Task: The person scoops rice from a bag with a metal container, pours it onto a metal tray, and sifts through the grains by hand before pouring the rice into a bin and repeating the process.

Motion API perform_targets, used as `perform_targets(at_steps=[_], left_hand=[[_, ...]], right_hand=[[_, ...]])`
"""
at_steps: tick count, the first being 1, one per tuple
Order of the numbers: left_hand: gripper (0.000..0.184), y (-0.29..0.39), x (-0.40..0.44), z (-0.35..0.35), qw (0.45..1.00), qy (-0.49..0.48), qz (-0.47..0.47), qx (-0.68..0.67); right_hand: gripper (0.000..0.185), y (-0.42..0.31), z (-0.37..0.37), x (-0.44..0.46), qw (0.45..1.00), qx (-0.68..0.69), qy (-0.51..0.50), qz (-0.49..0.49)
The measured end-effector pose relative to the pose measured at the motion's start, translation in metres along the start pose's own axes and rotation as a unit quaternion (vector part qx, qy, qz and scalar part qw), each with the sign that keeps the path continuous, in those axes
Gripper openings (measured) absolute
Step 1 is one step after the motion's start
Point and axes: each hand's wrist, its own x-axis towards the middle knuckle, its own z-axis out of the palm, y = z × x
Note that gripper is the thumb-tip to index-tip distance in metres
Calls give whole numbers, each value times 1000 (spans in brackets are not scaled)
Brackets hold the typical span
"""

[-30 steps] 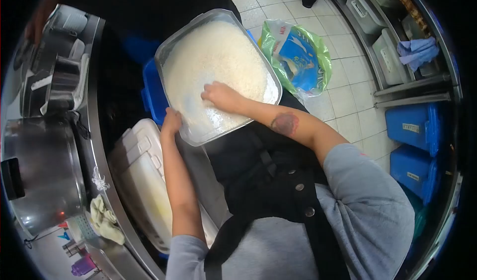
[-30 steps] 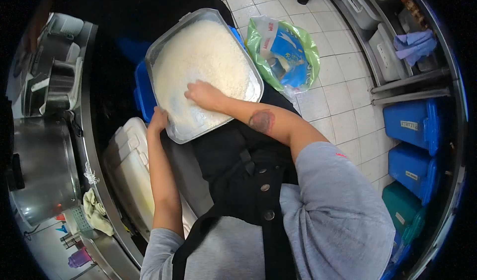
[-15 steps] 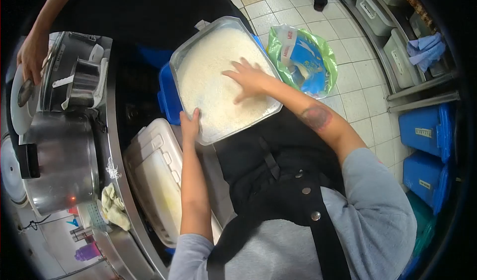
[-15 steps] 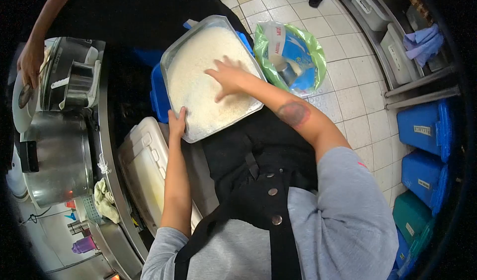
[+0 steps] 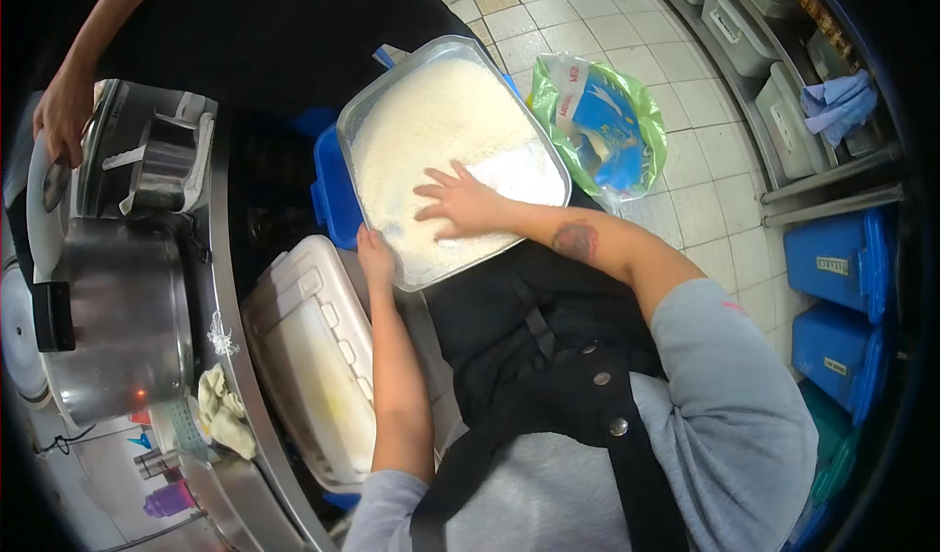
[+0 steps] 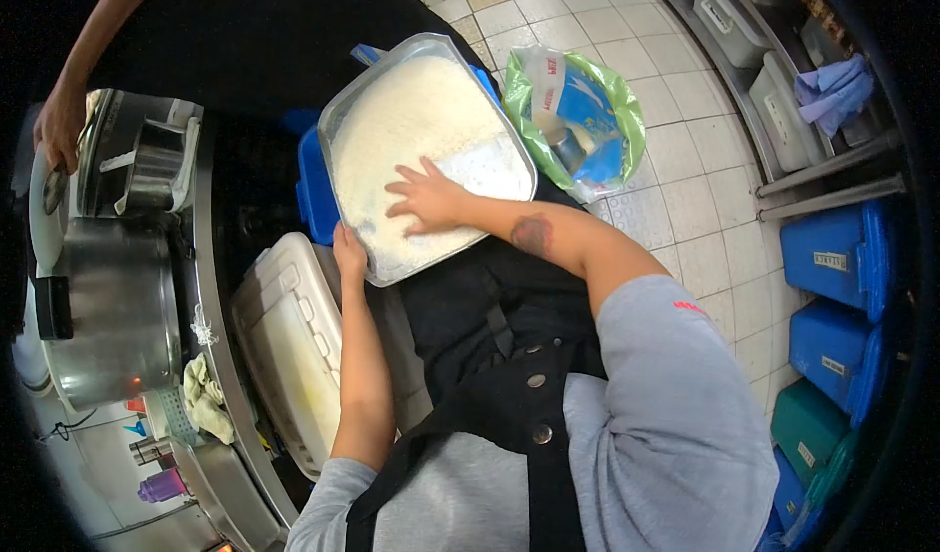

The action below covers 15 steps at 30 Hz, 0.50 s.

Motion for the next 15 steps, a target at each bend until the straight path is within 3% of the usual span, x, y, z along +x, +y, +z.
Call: perform_targets(at_steps=[3, 6, 9, 15], left_hand=[[37, 12, -10, -2, 999, 14, 35, -3], [36, 19, -14, -4, 999, 13, 46, -4], [35, 20, -13, -2, 999, 24, 39, 7], [36, 15, -15, 2, 998, 36, 44, 21]], right_hand=[[44, 25, 3, 23, 997, -55, 19, 48], [41, 38, 12, 37, 969, -132, 127, 168], [40, 13, 11, 31, 970, -80, 82, 213], [26, 4, 1, -15, 992, 103, -13, -77]])
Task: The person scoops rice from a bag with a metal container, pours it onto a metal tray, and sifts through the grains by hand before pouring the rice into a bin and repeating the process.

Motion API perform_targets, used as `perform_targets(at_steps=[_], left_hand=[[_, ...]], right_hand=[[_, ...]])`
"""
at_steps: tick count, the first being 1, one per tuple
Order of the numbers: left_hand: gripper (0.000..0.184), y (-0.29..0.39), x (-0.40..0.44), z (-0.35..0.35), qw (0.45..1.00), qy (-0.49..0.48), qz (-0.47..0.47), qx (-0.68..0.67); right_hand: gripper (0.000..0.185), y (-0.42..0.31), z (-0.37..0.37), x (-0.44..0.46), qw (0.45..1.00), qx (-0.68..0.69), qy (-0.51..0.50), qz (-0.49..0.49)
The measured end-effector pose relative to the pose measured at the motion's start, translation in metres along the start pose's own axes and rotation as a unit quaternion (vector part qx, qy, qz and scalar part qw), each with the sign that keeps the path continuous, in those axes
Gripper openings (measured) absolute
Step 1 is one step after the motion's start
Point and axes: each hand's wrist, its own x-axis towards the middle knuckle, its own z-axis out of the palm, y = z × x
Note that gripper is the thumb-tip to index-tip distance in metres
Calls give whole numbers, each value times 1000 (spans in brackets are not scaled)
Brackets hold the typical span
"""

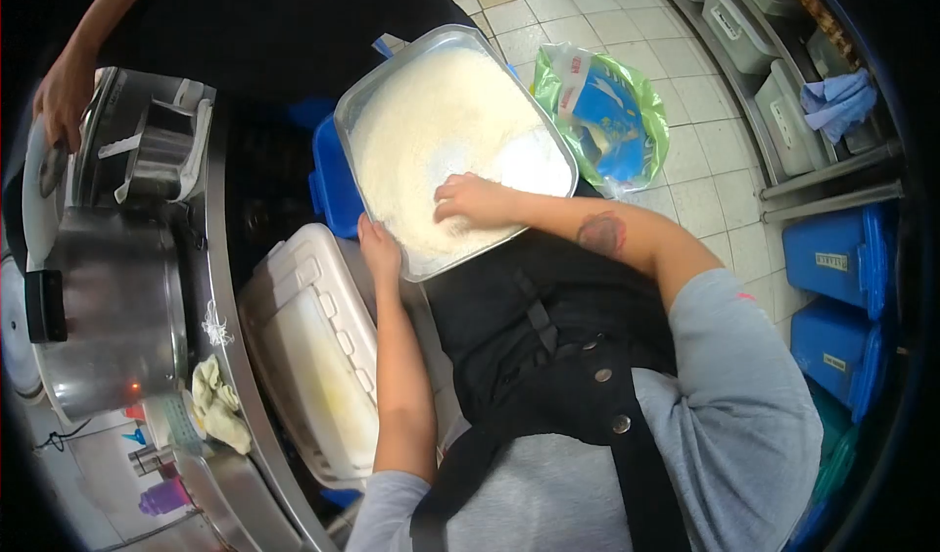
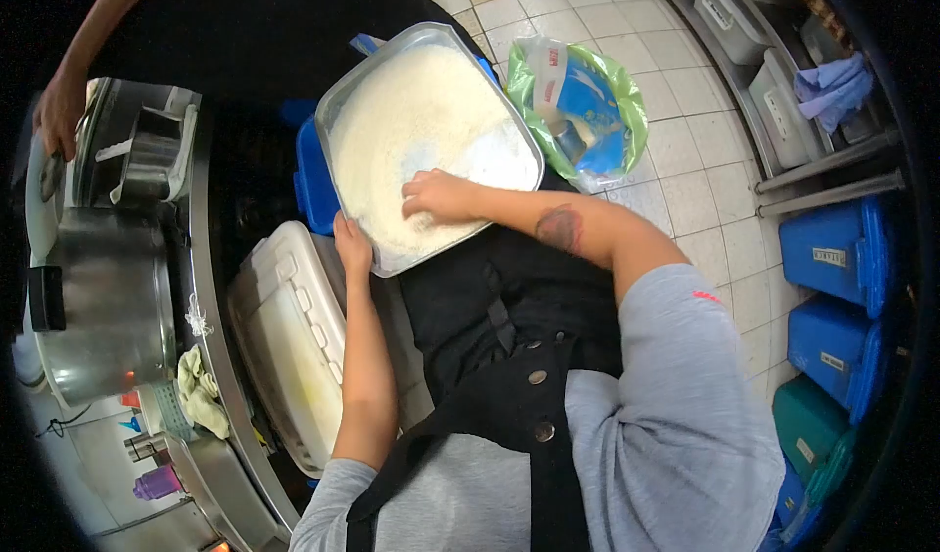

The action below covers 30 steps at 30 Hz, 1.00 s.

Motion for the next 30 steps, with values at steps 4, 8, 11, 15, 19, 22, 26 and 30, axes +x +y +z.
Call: perform_targets(at_steps=[4, 8, 11, 15, 19, 22, 26, 30], left_hand=[[37, 3, 0, -2, 1000, -7, -2, -12], [37, -3, 3, 1, 1000, -4, -1, -5], [37, -2, 2, 1, 1000, 2, 0, -20], [36, 0, 2, 0, 1000, 4, -10, -26], [36, -3, 4, 4, 999, 6, -28, -30], [36, -6, 4, 4, 999, -2, -29, -37], [37, -11, 5, 7, 998, -3, -48, -35], [38, -12, 4, 7, 999, 2, -29, -42]], right_hand=[[18, 31, -21, 0, 993, -70, 57, 75], [28, 36, -53, 33, 983, 66, 38, 169], [31, 43, -76, 52, 974, 151, 61, 155], [44, 71, -89, 44, 942, -15, 21, 334], [75, 56, -49, 4, 927, -120, 97, 343], [68, 22, -24, -7, 952, -121, 93, 263], [49, -6, -12, -12, 988, -59, 38, 140], [32, 4, -18, -4, 997, -33, 15, 71]])
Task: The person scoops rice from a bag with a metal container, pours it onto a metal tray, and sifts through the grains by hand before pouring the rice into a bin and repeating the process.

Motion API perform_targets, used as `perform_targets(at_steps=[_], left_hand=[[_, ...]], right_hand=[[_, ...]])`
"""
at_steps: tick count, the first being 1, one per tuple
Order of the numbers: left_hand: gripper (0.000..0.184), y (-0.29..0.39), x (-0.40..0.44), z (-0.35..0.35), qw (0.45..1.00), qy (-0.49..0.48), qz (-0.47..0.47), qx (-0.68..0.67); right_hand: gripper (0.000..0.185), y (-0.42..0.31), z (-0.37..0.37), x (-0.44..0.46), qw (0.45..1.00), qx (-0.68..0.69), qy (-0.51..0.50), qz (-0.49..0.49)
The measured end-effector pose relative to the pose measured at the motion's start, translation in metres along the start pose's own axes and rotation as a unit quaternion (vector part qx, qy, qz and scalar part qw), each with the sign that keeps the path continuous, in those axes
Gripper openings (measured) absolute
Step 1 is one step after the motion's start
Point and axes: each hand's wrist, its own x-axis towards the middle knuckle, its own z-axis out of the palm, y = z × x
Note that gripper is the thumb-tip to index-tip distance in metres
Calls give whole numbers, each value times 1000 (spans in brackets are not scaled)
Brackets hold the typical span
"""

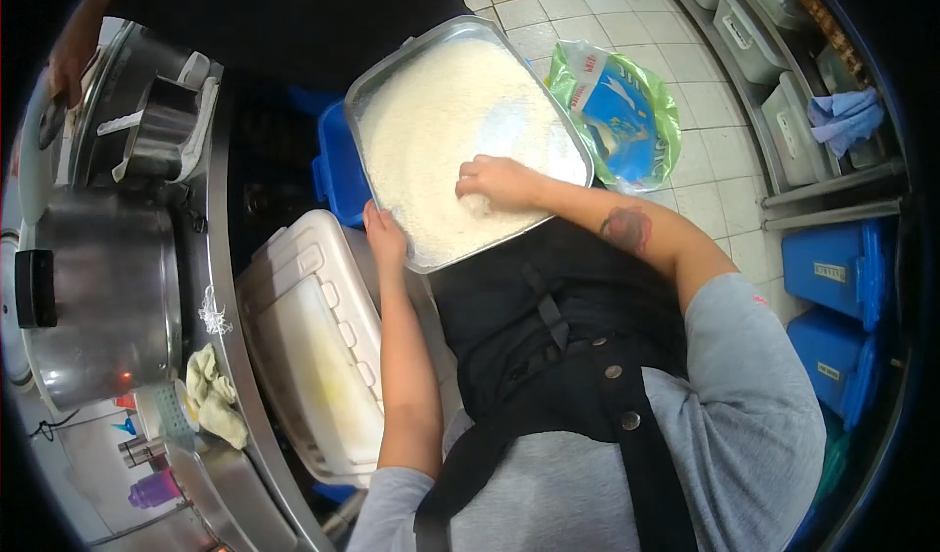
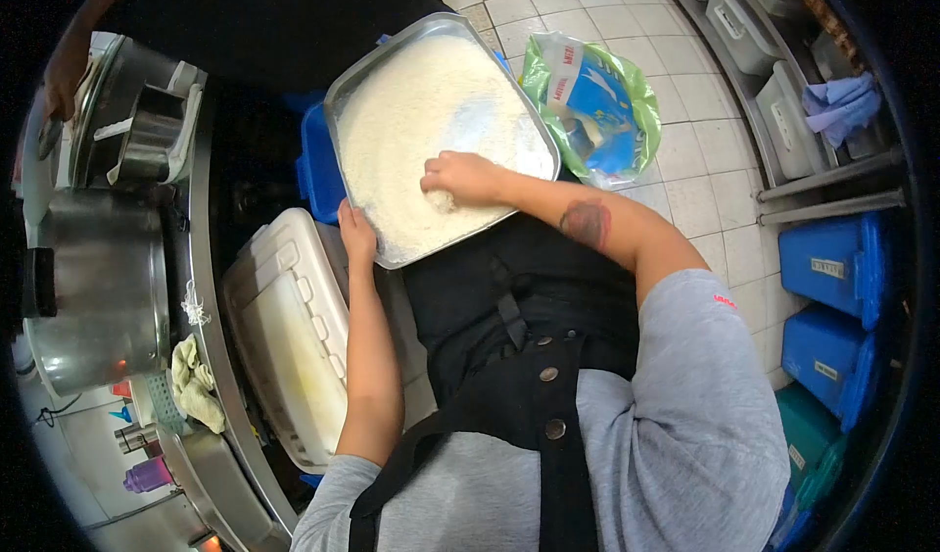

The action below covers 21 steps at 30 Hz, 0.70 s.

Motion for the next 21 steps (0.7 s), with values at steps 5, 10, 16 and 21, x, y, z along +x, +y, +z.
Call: perform_targets(at_steps=[5, 10, 16, 21], left_hand=[[38, 1, 1, -1, 1000, -9, -4, 3], [38, 0, 0, 0, 1000, -12, -2, -20], [39, 2, 2, 0, 999, -8, -21, -28], [39, 7, -1, -2, 999, -7, -6, -34]], right_hand=[[30, 50, -20, 38, 980, 31, 64, 184], [29, 31, -48, 80, 968, 157, 68, 182], [53, -32, 3, 76, 977, -43, -17, 206], [50, -65, 57, 45, 985, -152, -81, -16]])
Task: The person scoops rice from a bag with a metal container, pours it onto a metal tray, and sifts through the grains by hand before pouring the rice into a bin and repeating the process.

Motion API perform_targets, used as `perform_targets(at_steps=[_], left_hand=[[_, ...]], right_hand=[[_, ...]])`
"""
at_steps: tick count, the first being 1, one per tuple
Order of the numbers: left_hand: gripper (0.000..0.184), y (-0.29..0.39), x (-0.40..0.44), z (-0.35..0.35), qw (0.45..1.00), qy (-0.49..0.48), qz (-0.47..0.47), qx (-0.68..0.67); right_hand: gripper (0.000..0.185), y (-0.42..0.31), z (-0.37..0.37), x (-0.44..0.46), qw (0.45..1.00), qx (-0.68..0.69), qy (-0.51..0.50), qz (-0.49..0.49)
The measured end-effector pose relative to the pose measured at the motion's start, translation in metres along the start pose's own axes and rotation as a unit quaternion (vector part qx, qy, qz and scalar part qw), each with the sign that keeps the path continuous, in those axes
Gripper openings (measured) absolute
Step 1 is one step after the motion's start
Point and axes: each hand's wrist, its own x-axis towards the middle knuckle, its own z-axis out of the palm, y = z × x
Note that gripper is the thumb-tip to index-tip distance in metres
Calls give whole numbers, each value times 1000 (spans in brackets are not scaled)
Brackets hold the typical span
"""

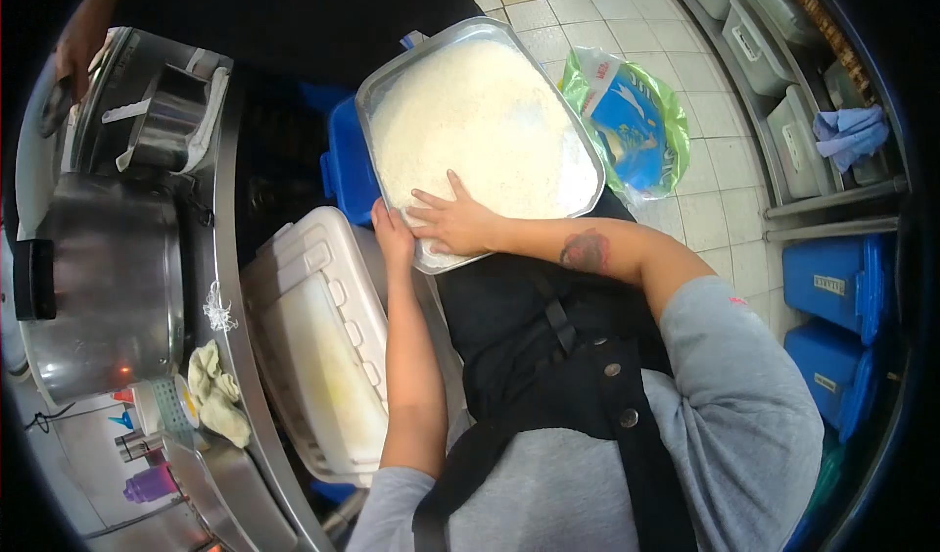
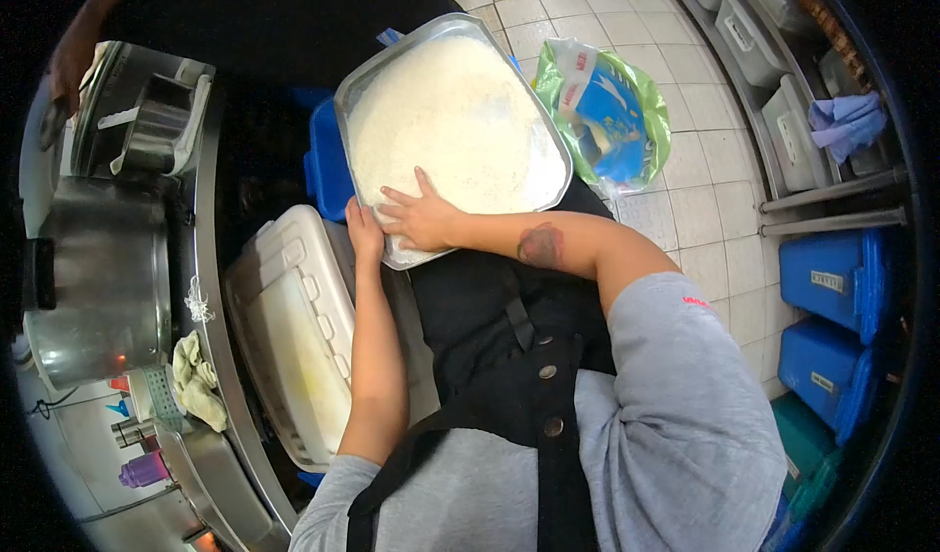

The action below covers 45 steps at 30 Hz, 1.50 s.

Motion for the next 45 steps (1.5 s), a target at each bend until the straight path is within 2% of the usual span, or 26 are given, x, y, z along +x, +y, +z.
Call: perform_targets(at_steps=[2, 5, 8, 11, 12, 17, 19, 20, 23, 26, 29, 32, 35, 38, 41, 42, 45], left_hand=[[38, 0, 0, 1, 1000, 6, 13, -1], [38, -6, 2, 2, 1000, 5, 12, 11], [43, -3, 3, 0, 1000, -11, -15, 15], [43, 2, 3, -2, 1000, -17, -13, 4], [41, 0, 3, 0, 1000, -10, -9, 5], [39, -9, 4, 4, 1000, 12, -7, 7], [39, -7, 3, 3, 1000, -3, -2, -7], [39, -6, 3, 0, 1000, -11, 1, -12], [40, -9, 3, 2, 1000, -7, -15, -2], [40, -5, 4, 2, 1000, -3, -25, -3], [40, -10, 3, 4, 1000, 3, -9, -1], [41, -5, 3, 1, 1000, -9, -28, -10], [40, -7, 4, 3, 1000, -9, -25, -16], [40, -15, 5, 8, 1000, 9, -24, 3], [40, -6, 3, 3, 1000, -1, -27, -10], [40, -5, 4, 3, 1000, -2, -26, -13], [40, -8, 4, 4, 1000, -4, -24, -15]], right_hand=[[46, 14, 17, 8, 1000, -16, 19, 6], [45, 51, 0, 26, 992, -82, 2, 96], [40, 89, -1, 25, 974, -110, 80, 180], [30, 98, -5, 7, 957, -12, 148, 249], [20, 89, -15, -2, 948, 6, 177, 264], [17, 73, -14, -24, 963, 166, 125, 171], [21, 73, -30, -20, 949, 256, 68, 174], [29, 77, -42, -11, 946, 261, 68, 177], [30, 76, -111, 10, 897, 403, 21, 181], [25, 90, -118, 16, 933, 312, 112, 138], [38, 102, -96, -3, 960, 149, -44, 232], [53, 89, -82, -48, 984, 60, -45, 163], [58, 75, -50, -78, 997, 39, -9, 62], [54, 69, -38, -75, 998, 43, -23, -35], [50, 81, -33, -41, 999, 22, -48, -2], [47, 90, -29, -28, 999, 21, -28, 16], [45, 108, -5, 8, 984, 36, 79, 153]])
